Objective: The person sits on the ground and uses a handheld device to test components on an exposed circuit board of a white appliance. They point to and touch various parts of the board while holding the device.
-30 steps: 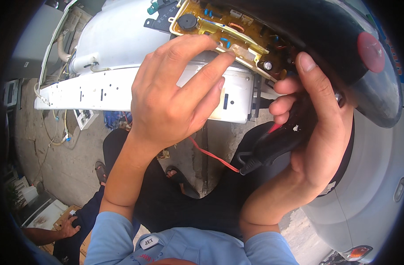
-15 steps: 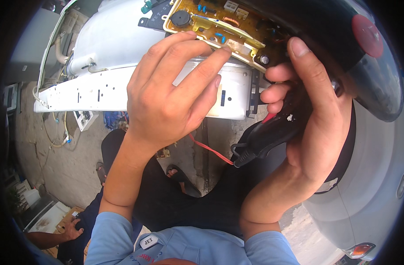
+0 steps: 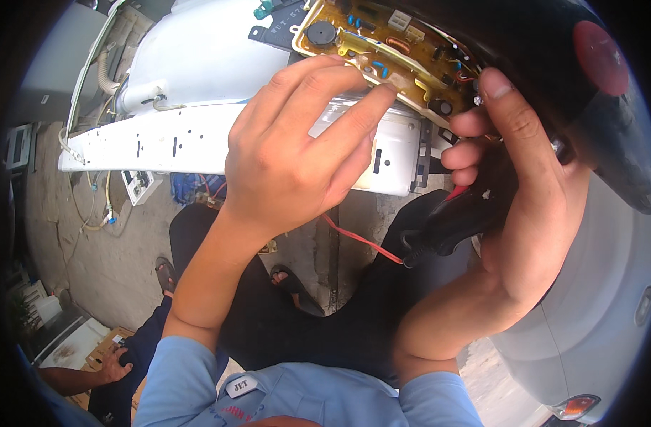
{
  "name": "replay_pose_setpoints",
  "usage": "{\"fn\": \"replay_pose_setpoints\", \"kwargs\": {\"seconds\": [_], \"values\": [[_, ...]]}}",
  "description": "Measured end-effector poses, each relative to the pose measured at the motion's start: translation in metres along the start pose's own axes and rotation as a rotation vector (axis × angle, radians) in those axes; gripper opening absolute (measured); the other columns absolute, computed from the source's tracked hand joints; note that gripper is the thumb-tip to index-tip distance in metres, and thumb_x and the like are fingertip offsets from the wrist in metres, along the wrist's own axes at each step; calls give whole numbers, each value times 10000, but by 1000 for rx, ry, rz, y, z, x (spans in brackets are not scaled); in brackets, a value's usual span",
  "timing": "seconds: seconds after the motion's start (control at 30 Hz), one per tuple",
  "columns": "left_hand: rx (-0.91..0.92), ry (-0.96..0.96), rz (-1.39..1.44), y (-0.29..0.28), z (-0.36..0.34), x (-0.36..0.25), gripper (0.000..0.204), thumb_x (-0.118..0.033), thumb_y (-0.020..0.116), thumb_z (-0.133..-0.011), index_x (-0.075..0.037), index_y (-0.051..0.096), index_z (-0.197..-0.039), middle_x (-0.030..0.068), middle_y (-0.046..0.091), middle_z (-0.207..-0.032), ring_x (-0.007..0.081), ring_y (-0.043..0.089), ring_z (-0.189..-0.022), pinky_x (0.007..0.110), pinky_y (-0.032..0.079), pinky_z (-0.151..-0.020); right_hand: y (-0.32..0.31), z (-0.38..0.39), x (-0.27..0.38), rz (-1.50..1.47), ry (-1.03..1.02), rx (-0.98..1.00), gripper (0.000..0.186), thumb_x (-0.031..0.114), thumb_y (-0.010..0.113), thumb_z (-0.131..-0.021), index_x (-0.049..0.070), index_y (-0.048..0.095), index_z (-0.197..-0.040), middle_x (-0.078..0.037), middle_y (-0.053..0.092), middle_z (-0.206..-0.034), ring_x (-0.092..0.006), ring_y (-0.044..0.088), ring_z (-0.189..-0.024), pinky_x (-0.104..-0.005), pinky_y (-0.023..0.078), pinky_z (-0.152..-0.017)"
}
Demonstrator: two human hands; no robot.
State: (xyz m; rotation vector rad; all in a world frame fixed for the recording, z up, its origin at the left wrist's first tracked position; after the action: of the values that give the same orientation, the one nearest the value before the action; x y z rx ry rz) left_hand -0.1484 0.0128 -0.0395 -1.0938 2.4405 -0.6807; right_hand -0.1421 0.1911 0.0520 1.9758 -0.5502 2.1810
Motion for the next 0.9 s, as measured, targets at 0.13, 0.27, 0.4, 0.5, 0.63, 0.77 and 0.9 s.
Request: {"fn": "replay_pose_setpoints", "kwargs": {"seconds": [0.13,0.27,0.4,0.5,0.63,0.77,0.9], "values": [[-5,-15,14,-2,0,-2,229,-183,712,-803,-127,743,-1024,32,661,-1096,216,639,-1099,342,531,-749,-2,-1,13,96,-75,28,357,234,796,-911,13,657,-1155,-67,677,-775,-115,613,-566,-234,452,-494],[-12,-41,15,-4,0,-2,214,-183,693,-819,-131,744,-1020,20,656,-1112,204,627,-1108,335,524,-742,-2,-5,29,248,-97,18,342,238,795,-911,26,659,-1142,-62,677,-788,-117,611,-568,-241,449,-500],[-18,-65,18,-7,1,-3,204,-199,678,-832,-138,745,-1014,11,657,-1132,195,615,-1132,330,518,-741,-5,-6,35,327,-139,25,339,238,802,-909,30,657,-1134,-63,676,-789,-118,607,-562,-239,449,-498],[-18,-68,13,-3,1,-5,188,-215,665,-850,-139,744,-1003,7,661,-1147,191,613,-1141,330,516,-740,-12,-10,32,320,-178,32,361,240,810,-888,14,660,-1127,-82,675,-783,-139,608,-555,-253,446,-509],[-46,-81,33,-3,3,-6,180,-226,657,-867,-136,746,-994,2,666,-1144,184,604,-1153,329,516,-737,-12,-7,31,275,-188,33,387,237,812,-888,0,642,-1143,-90,656,-767,-150,598,-536,-258,436,-483],[-74,-85,26,-2,5,-5,165,-237,657,-875,-135,745,-971,-3,668,-1137,176,598,-1150,316,516,-722,-17,-12,29,232,-228,72,384,213,807,-893,-2,629,-1156,-91,642,-757,-151,581,-509,-253,435,-457],[-81,-88,18,0,6,-5,140,-242,658,-878,-139,738,-930,-9,666,-1128,167,598,-1141,305,513,-703,-20,-14,31,202,-234,90,386,191,799,-899,-5,614,-1175,-93,634,-748,-151,571,-496,-248,443,-450]]}}
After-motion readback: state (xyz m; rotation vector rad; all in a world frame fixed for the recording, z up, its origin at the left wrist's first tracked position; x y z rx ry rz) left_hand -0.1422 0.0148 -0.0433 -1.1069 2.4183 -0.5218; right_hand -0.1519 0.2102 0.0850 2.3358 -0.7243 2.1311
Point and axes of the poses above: each hand's wrist, its own z-axis away from the middle knuckle, its own y-axis out of the palm, x = y × z, the point moved 2 cm from there along -z, towards the middle knuckle
